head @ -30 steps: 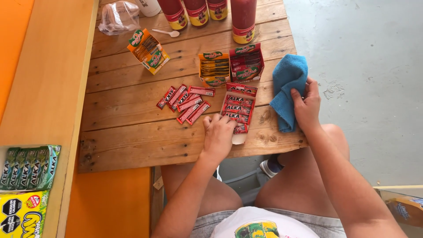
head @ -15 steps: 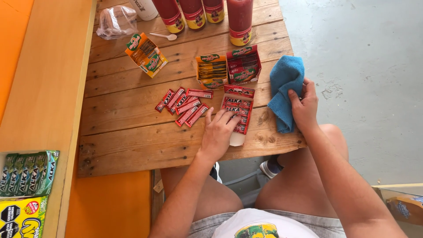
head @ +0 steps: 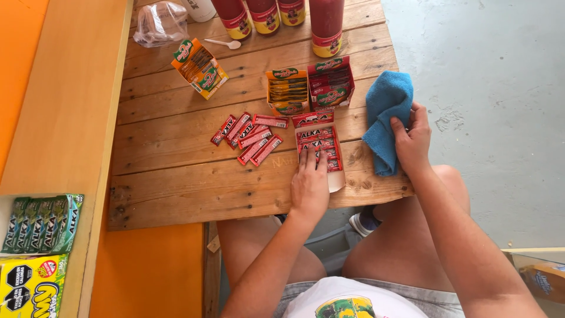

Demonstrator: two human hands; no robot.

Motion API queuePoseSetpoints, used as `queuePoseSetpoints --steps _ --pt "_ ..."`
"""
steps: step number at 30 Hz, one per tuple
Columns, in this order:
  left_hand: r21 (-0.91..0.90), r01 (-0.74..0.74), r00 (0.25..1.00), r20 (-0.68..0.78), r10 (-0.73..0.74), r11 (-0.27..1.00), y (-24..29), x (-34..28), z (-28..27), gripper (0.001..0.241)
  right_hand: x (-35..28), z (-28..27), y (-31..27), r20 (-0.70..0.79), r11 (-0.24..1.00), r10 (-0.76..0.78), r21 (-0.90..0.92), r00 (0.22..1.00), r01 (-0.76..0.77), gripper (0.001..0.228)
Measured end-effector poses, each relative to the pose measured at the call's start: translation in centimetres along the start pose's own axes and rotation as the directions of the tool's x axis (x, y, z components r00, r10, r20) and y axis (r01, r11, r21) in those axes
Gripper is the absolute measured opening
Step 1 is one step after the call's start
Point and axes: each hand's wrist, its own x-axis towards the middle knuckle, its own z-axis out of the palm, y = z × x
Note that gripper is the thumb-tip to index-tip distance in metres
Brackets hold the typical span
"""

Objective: Organizing small product packets by wiping them with a cloth and placing them into a cardboard display box on a wooden counter.

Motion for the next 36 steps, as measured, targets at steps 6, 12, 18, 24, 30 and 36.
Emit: queuePoseSetpoints --steps 6,12,18,24,30,36 --pt "0.031 -0.046 0.946 -0.318 0.054 0.998 -0.9 0.6 -1.0 0.029 -0.1 -0.3 0.7 -0.005 1.0 0.006 -0.009 1.0 -0.006 0.034" --pt "-0.036 0.153 0.952 -0.263 -0.157 0.988 -11.2 2.3 0.2 0.039 0.1 -0.4 1.1 0.028 1.0 -0.002 0.015 1.0 0.001 0.034" --pt "0.318 0.029 0.956 -0.287 0.067 0.948 -10.3 2.3 0.4 0.028 0.1 -0.3 0.2 0.026 0.999 -0.033 0.008 0.999 0.032 0.033" --pt "0.393 -0.017 0.941 -0.305 0.148 0.919 -12.6 3.6 1.1 0.016 0.0 -0.2 0.0 0.001 0.999 -0.053 0.012 0.999 0.053 0.033" --pt "0.34 -0.174 0.939 -0.227 0.26 0.924 -12.4 3.1 -0.4 0.011 0.0 -0.4 -0.1 0.008 0.999 -0.047 -0.003 0.999 0.047 0.033" --pt "0.308 -0.183 0.966 -0.119 0.229 0.934 -13.5 4.2 0.6 0.014 0.0 -0.4 -0.3 0.019 0.998 -0.047 -0.028 0.999 0.047 0.032"
